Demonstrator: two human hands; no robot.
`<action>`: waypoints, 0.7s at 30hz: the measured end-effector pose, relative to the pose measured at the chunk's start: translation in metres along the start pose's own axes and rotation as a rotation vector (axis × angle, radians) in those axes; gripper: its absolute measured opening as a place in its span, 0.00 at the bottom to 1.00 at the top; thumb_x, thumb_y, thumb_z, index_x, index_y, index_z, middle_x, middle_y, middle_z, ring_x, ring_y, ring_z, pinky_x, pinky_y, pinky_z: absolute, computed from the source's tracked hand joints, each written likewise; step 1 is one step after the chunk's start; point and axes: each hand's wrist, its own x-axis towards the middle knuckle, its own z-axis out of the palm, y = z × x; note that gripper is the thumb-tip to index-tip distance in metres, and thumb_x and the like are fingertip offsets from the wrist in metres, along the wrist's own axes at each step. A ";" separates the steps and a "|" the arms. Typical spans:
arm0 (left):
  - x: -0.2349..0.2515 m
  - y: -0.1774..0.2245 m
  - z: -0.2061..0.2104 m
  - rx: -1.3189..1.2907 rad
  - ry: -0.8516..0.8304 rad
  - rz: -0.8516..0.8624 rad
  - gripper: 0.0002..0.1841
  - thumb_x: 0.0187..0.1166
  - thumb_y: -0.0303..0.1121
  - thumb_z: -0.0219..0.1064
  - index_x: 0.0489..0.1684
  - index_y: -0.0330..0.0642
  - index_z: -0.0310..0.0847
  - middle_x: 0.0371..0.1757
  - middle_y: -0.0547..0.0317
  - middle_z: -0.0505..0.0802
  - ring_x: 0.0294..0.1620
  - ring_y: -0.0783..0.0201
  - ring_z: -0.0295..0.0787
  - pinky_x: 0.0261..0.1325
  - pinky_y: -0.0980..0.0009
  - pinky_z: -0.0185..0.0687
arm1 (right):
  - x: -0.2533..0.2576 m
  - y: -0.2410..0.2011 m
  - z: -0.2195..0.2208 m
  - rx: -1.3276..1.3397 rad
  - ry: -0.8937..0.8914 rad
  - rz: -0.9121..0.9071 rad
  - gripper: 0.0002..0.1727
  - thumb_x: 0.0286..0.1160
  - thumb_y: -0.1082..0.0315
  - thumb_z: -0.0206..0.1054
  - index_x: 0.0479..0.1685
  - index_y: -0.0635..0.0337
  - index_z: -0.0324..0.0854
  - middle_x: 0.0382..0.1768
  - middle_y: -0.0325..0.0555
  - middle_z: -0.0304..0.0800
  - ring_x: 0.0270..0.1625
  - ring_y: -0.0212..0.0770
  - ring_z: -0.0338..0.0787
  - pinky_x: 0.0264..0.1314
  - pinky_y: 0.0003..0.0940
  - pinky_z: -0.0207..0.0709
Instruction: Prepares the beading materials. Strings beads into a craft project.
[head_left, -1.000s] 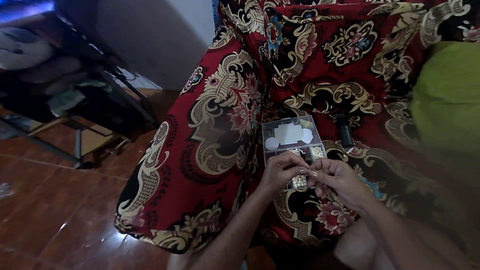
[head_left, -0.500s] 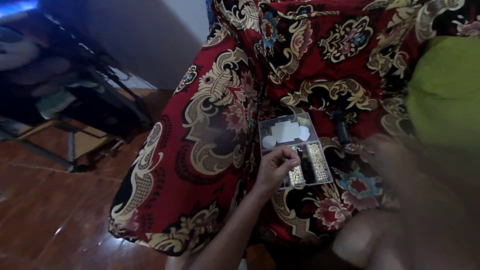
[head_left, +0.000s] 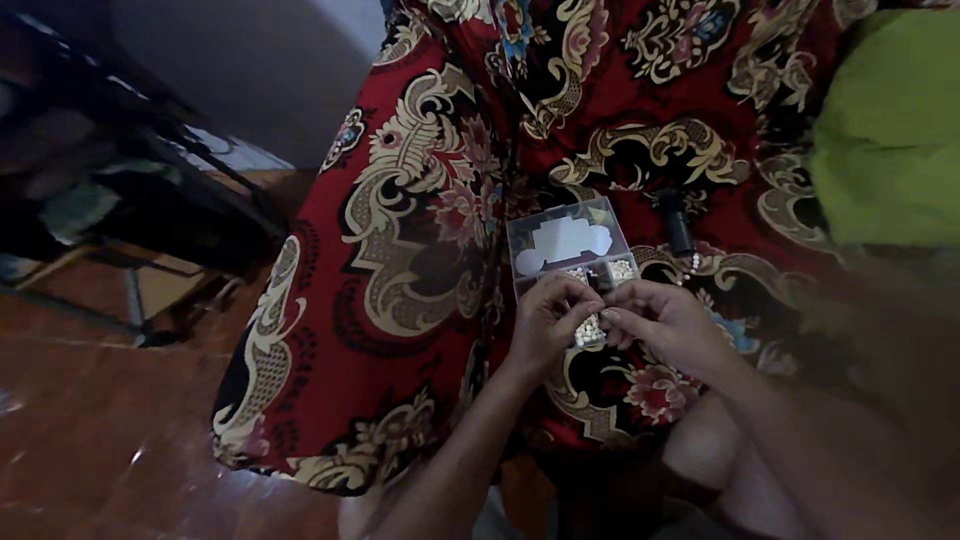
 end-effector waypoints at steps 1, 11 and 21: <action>0.000 0.000 0.000 0.028 -0.007 -0.029 0.02 0.74 0.25 0.73 0.36 0.37 0.89 0.43 0.62 0.90 0.42 0.78 0.86 0.45 0.81 0.84 | 0.000 0.001 0.000 -0.032 0.020 0.006 0.05 0.78 0.71 0.69 0.45 0.63 0.87 0.30 0.34 0.94 0.29 0.26 0.93 0.37 0.21 0.90; 0.002 0.005 -0.005 0.744 -0.434 -0.217 0.09 0.80 0.28 0.68 0.49 0.39 0.94 0.51 0.43 0.93 0.58 0.44 0.90 0.65 0.44 0.79 | 0.003 0.005 -0.007 -0.238 0.084 -0.017 0.06 0.78 0.68 0.69 0.43 0.61 0.89 0.29 0.35 0.93 0.28 0.24 0.92 0.36 0.19 0.88; -0.005 0.011 -0.004 0.954 -0.559 -0.032 0.05 0.75 0.26 0.71 0.40 0.37 0.93 0.42 0.42 0.92 0.50 0.42 0.91 0.55 0.44 0.82 | 0.004 0.010 -0.007 -0.322 0.092 -0.069 0.08 0.79 0.66 0.69 0.43 0.60 0.90 0.30 0.35 0.94 0.29 0.23 0.91 0.36 0.18 0.87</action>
